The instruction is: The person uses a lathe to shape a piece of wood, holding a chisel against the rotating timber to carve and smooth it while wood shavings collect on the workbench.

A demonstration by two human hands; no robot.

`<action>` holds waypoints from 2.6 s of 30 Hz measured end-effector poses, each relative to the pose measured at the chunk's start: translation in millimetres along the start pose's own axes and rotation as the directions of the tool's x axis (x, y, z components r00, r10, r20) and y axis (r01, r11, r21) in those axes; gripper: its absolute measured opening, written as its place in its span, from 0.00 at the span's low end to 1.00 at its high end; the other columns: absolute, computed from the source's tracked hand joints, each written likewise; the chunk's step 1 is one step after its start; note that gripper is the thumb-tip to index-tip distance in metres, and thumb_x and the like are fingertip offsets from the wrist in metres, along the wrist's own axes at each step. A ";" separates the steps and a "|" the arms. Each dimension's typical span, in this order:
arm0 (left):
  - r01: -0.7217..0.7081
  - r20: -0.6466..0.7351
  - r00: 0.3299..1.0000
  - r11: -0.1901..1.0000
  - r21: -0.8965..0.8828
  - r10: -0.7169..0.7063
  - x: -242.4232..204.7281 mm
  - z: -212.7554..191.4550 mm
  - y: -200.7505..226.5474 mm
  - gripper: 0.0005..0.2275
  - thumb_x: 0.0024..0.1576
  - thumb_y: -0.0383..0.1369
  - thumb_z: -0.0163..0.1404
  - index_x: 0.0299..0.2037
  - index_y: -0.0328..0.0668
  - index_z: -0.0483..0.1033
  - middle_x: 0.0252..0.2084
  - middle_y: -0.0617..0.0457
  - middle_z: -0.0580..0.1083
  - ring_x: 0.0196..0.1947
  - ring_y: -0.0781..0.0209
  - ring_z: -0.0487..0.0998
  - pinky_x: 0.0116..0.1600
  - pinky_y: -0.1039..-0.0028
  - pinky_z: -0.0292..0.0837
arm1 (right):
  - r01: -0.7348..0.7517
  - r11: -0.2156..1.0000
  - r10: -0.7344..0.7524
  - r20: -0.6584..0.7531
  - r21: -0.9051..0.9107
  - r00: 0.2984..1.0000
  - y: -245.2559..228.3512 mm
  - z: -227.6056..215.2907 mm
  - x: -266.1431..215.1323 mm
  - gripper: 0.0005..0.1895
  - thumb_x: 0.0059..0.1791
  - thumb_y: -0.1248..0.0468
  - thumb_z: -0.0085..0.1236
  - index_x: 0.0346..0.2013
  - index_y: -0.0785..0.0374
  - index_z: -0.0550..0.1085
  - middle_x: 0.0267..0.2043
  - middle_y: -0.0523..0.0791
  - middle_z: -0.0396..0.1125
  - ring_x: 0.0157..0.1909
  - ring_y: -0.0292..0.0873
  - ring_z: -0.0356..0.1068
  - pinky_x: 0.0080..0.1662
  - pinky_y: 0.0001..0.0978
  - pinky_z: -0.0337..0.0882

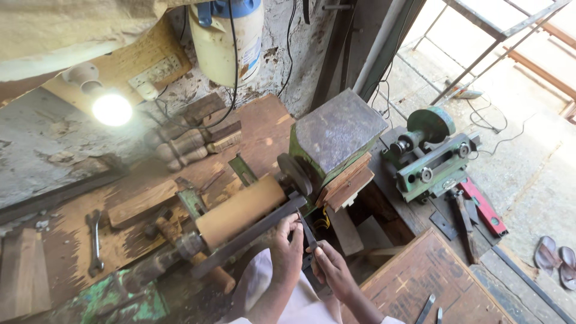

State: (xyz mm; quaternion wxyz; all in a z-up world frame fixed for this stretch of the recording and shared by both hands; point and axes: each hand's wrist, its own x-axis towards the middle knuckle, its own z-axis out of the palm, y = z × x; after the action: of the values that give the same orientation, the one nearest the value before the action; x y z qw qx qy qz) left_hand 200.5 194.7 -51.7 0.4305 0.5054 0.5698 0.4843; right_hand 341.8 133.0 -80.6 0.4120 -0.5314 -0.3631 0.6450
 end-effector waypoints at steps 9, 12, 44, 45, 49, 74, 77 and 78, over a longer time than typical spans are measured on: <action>0.047 0.072 0.996 0.999 0.019 -0.049 14.7 23.8 -31.9 0.19 0.60 0.29 0.47 0.62 0.34 0.70 0.55 0.38 0.76 0.56 0.47 0.79 0.59 0.63 0.74 | 0.019 0.997 -0.013 -0.084 0.076 0.996 44.7 -7.6 42.7 0.15 0.59 0.54 0.43 0.37 0.61 0.70 0.23 0.38 0.60 0.21 0.29 0.55 0.24 0.21 0.56; 0.052 0.100 0.993 0.998 0.034 -0.055 19.8 26.7 -26.7 0.19 0.61 0.29 0.47 0.62 0.34 0.69 0.56 0.37 0.76 0.57 0.47 0.79 0.61 0.63 0.73 | 0.030 0.993 -0.017 -0.109 0.117 0.994 44.0 -5.6 53.3 0.15 0.59 0.54 0.42 0.37 0.60 0.70 0.23 0.37 0.60 0.21 0.28 0.55 0.24 0.21 0.56; -0.046 0.205 0.978 0.999 0.021 0.041 26.7 20.9 -35.0 0.22 0.61 0.25 0.47 0.67 0.36 0.67 0.65 0.39 0.72 0.66 0.47 0.73 0.69 0.64 0.68 | 0.140 0.981 -0.129 -0.089 0.132 0.988 48.2 -7.2 68.4 0.15 0.61 0.53 0.39 0.39 0.59 0.66 0.27 0.36 0.59 0.22 0.27 0.54 0.24 0.20 0.56; -0.024 0.222 0.975 0.999 0.029 0.017 27.3 20.1 -34.9 0.22 0.61 0.25 0.47 0.68 0.36 0.67 0.65 0.39 0.72 0.66 0.47 0.73 0.69 0.64 0.68 | 0.140 0.981 -0.130 -0.084 0.134 0.988 47.7 -7.2 68.6 0.15 0.61 0.53 0.39 0.40 0.59 0.66 0.27 0.36 0.59 0.22 0.27 0.54 0.24 0.20 0.56; -0.043 0.234 0.971 0.999 0.007 0.040 28.4 17.7 -34.4 0.23 0.61 0.25 0.46 0.69 0.37 0.66 0.67 0.39 0.71 0.67 0.47 0.72 0.70 0.64 0.67 | 0.139 0.984 -0.130 -0.083 0.108 0.988 47.6 -6.4 68.6 0.15 0.61 0.52 0.39 0.41 0.59 0.66 0.27 0.37 0.59 0.22 0.27 0.55 0.24 0.20 0.56; -0.024 0.271 0.962 0.998 0.050 0.009 32.8 12.4 -33.3 0.23 0.61 0.25 0.47 0.69 0.40 0.65 0.66 0.40 0.71 0.67 0.46 0.72 0.69 0.63 0.67 | 0.120 0.982 -0.102 -0.126 0.145 0.987 55.4 1.2 68.6 0.14 0.61 0.52 0.38 0.41 0.58 0.66 0.27 0.37 0.60 0.23 0.26 0.55 0.24 0.19 0.57; -0.026 0.270 0.963 0.998 0.061 0.008 32.5 12.7 -34.7 0.23 0.61 0.26 0.47 0.69 0.40 0.65 0.66 0.41 0.71 0.66 0.46 0.72 0.68 0.63 0.67 | 0.124 0.981 -0.105 -0.128 0.147 0.986 54.3 2.2 67.5 0.14 0.61 0.53 0.38 0.41 0.58 0.66 0.27 0.37 0.60 0.23 0.26 0.55 0.24 0.19 0.57; -0.025 0.269 0.963 0.998 0.063 0.007 32.4 12.9 -35.2 0.23 0.61 0.26 0.47 0.69 0.41 0.65 0.66 0.41 0.71 0.66 0.46 0.73 0.68 0.63 0.68 | 0.117 0.983 -0.099 -0.130 0.143 0.987 53.8 1.9 67.4 0.14 0.61 0.53 0.38 0.41 0.58 0.66 0.27 0.37 0.60 0.23 0.26 0.55 0.24 0.19 0.56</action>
State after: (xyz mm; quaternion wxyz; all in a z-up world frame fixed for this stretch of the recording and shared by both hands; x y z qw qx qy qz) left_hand 203.7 227.7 -88.6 0.4828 0.5850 0.5178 0.3956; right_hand 325.6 173.5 -155.0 0.5069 -0.5167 -0.3158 0.6135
